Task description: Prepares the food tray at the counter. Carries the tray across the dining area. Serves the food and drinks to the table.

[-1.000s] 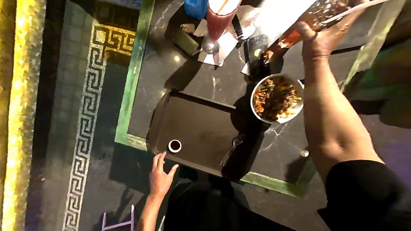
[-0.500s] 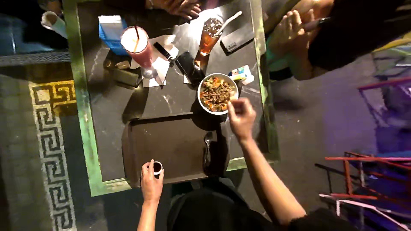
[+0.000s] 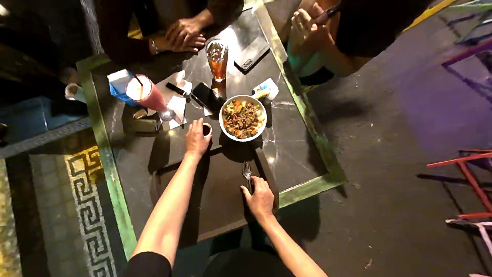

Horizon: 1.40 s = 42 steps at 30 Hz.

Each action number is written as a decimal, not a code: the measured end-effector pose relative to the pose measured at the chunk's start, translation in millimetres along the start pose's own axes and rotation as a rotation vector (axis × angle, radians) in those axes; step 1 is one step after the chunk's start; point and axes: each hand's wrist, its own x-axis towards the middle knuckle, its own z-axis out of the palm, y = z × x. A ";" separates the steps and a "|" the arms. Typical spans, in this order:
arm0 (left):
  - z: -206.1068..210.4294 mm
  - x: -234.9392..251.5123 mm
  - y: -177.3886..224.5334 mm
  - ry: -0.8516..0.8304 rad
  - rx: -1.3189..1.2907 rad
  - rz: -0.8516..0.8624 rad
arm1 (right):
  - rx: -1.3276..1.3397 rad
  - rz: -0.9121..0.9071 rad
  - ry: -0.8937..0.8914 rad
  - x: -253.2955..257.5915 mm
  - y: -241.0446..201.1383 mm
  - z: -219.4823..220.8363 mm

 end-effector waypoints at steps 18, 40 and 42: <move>-10.5 -110.6 -12.8 0.225 -0.208 -0.056 | 0.003 0.249 -0.178 3.8 -23.4 -7.7; 24.3 -92.5 264.4 -0.089 -1.150 -0.300 | 1.122 0.152 -0.266 157.7 2.1 -171.5; 30.5 -74.2 279.1 -0.055 -1.141 -0.290 | 1.126 0.146 -0.261 172.4 12.7 -180.0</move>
